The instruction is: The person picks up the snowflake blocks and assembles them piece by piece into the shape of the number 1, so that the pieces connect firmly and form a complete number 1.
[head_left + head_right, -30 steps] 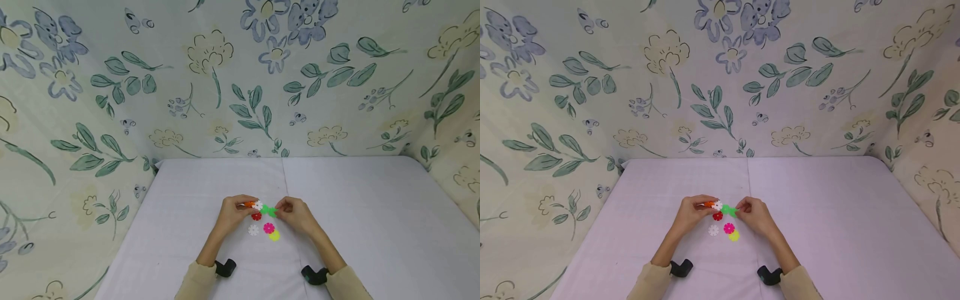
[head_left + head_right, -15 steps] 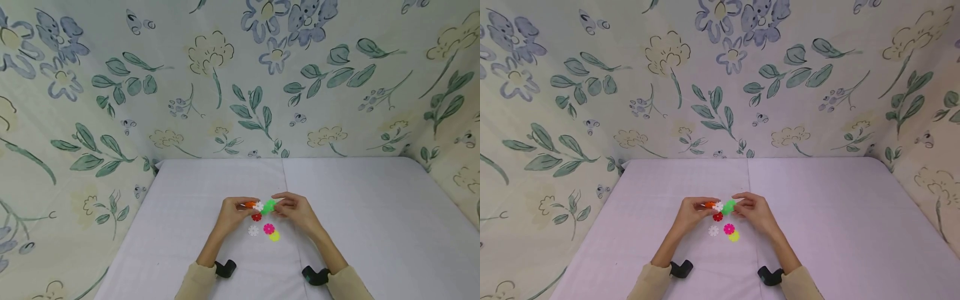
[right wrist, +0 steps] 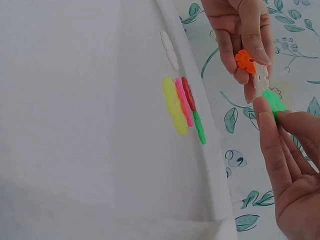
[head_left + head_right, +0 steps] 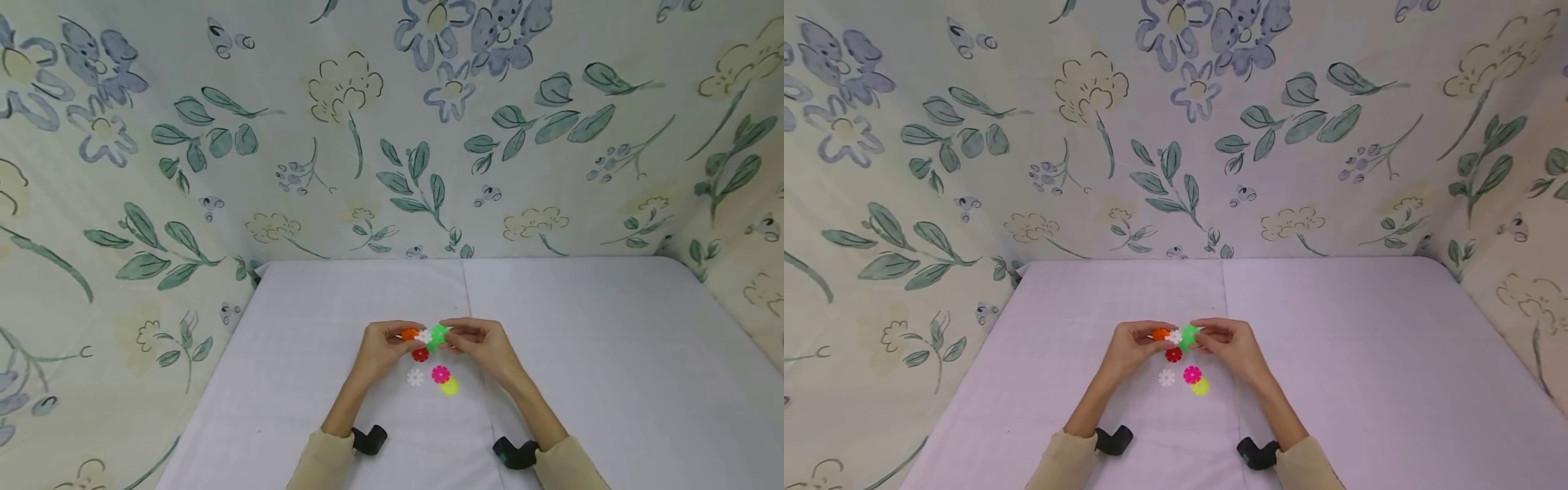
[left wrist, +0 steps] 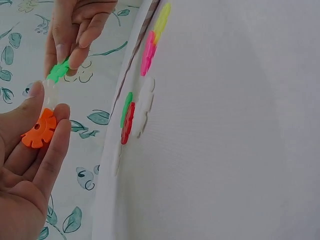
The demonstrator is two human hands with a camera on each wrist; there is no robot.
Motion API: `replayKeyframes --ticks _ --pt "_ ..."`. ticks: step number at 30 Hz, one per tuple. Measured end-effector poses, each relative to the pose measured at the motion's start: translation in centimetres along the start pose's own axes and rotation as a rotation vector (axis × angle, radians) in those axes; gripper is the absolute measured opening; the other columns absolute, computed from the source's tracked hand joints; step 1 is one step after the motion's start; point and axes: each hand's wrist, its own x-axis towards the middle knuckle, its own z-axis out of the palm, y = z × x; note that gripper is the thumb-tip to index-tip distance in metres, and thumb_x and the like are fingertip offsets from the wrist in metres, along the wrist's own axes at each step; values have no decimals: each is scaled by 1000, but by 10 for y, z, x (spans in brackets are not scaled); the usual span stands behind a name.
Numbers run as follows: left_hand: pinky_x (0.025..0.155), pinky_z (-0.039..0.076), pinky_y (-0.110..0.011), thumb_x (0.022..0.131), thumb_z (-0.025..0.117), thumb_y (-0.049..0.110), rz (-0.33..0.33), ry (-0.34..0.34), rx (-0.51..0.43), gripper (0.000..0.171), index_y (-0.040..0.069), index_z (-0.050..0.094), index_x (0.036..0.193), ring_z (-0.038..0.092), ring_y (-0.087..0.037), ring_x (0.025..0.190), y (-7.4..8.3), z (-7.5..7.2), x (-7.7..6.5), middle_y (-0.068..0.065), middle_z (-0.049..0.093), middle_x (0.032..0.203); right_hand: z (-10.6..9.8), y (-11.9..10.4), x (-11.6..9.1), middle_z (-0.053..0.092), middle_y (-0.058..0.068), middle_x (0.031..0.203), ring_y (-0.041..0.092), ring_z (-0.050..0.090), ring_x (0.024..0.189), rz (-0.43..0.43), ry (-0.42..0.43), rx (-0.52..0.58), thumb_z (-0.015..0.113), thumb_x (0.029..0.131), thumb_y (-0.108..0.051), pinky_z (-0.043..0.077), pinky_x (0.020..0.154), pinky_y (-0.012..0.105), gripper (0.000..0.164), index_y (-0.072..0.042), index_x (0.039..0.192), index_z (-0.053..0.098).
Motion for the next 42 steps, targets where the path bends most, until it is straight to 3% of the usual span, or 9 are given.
replayKeyframes --ticks 5,9,13,22,30,42 --pt "72 57 -14 85 85 13 -11 5 -10 24 10 81 109 73 -33 79 1 -1 1 -13 79 110 -1 -2 -1 75 24 107 37 78 91 4 -9 -60 73 96 -8 64 78 33 29 0 124 72" --pt "74 58 -16 86 85 15 -13 0 -5 24 10 81 109 71 -19 77 1 -1 2 -11 79 109 0 -4 -1 75 23 110 39 77 93 -12 -26 -78 73 96 -8 64 77 33 30 -1 125 72" --pt "75 59 -18 86 85 14 -10 -13 -8 24 9 81 109 70 -10 77 0 -1 1 -11 79 108 2 -4 -2 75 24 114 33 79 93 -20 -40 -58 73 96 -10 64 78 29 31 -1 126 72" --pt "78 59 -19 87 83 11 7 -22 -56 22 10 81 109 70 -11 85 0 -2 1 -8 80 108 1 0 -2 76 23 115 32 78 92 -70 -42 -20 72 97 -9 63 78 28 31 1 126 72" --pt "78 59 -18 86 84 10 -3 -21 -91 22 10 81 109 70 -12 82 2 -2 1 -10 80 107 2 -3 -3 75 27 117 15 79 90 -91 -35 13 72 95 -5 63 79 29 31 5 124 72" --pt "75 58 -18 87 83 8 10 -50 -112 19 4 81 105 71 -8 79 2 -3 3 -15 80 103 2 -10 -3 74 29 118 18 80 89 -125 -91 31 70 96 0 63 80 32 29 8 124 71"
